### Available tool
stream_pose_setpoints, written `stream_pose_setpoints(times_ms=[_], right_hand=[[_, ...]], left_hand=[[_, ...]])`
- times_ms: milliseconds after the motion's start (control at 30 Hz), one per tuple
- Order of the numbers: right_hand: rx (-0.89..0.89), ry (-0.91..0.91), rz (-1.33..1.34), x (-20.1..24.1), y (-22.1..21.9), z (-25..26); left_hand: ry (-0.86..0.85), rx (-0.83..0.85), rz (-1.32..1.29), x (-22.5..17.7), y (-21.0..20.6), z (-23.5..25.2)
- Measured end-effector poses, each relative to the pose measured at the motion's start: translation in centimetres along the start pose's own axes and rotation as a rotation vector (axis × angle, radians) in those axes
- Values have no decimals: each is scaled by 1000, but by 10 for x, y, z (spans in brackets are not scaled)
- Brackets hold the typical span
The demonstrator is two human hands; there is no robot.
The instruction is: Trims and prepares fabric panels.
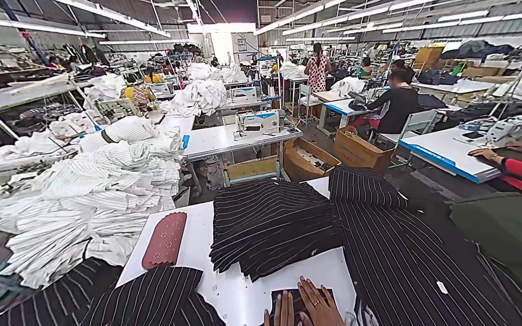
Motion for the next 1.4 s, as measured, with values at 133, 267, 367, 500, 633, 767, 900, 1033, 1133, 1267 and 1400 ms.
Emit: stream_pose_setpoints(times_ms=[133,267,367,500,633,767,900,1033,1133,1267,1400], right_hand=[[-4,-12,-36,-1,-2,1],[87,-85,-27,8,-1,-1],[78,-123,-18,31,-13,-26],[3,-163,-29,66,-33,-83],[16,-219,-12,63,-31,-124],[-1,-245,-58,46,-22,-137],[0,-242,0,31,-2,-149],[-172,-221,80,-15,29,-142],[-137,-387,136,-47,50,-128],[-21,-562,113,-53,66,-104],[281,-688,-26,-48,87,-83]], left_hand=[[43,-72,-77,4,0,10],[41,-144,-63,13,-3,3],[4,-161,-40,27,-4,-29],[-38,-122,5,43,-2,-80],[-79,-87,24,46,-2,-97],[-86,-104,30,48,-2,-94],[-83,-109,6,48,-1,-95],[-89,-130,-35,49,3,-93],[-50,-163,-58,37,2,-95],[182,-168,-66,-6,5,-93],[316,-239,-75,-36,-17,-93]])
Point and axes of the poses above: each hand's wrist, its own z-axis towards the middle knuckle, its own y-axis out of the back of the hand, x = y × z, the point moved 3 cm from there along z, towards the middle knuckle, and after that the axes turned 1 degree about x, right-handed, at the moved point
